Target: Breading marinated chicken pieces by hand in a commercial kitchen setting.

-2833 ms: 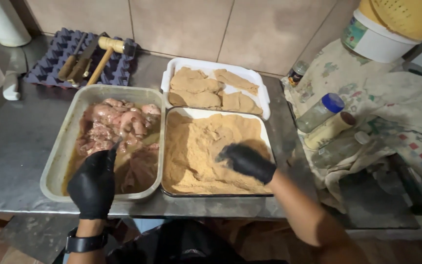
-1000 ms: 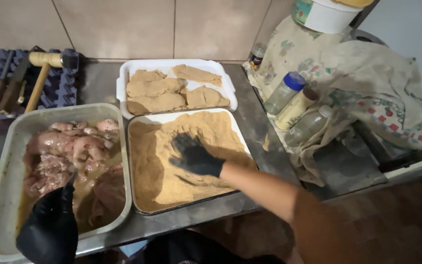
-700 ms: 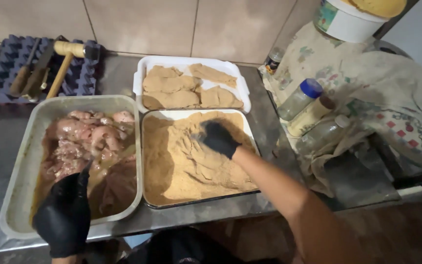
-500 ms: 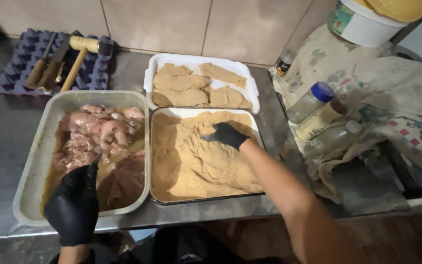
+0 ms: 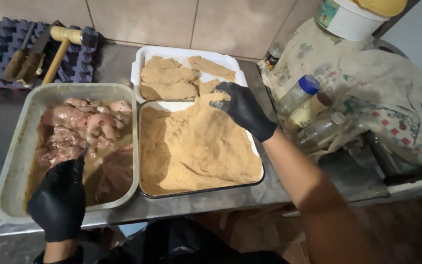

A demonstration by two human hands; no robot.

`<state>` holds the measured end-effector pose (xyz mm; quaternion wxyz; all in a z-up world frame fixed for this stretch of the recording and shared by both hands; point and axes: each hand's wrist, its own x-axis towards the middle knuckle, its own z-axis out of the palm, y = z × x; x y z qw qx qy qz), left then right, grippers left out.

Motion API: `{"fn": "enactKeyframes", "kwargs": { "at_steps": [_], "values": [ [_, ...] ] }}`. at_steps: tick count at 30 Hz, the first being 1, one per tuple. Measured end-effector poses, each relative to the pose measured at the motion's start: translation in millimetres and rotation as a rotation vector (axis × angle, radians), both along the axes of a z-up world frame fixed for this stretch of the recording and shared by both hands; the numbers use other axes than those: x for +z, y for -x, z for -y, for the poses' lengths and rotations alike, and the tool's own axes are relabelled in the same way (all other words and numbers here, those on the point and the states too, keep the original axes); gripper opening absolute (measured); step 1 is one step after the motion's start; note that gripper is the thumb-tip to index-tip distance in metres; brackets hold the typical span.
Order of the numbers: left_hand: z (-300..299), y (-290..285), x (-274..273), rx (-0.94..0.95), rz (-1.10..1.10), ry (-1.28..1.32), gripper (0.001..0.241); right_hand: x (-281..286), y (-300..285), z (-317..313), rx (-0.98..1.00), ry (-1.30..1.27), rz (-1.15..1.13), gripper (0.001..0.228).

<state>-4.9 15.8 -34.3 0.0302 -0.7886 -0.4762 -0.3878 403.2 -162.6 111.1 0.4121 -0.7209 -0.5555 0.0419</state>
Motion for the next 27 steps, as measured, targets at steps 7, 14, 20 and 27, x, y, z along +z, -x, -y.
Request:
{"fn": "enactKeyframes", "kwargs": {
  "at_steps": [7,14,20,27],
  "values": [
    [-1,-2,9,0.013,-0.081,-0.055,0.034,-40,42,52,0.182,0.344,0.073,0.041],
    [-2,-2,5,-0.01,-0.048,-0.153,0.021,-124,5,108,-0.543,0.769,0.23,0.022],
    [1,-3,12,0.074,-0.112,-0.192,0.036,-92,50,79,0.002,0.322,-0.446,0.044],
    [0,-5,9,-0.038,0.027,-0.103,0.018,-128,43,75,-0.058,0.691,0.402,0.135]
  ]
}}
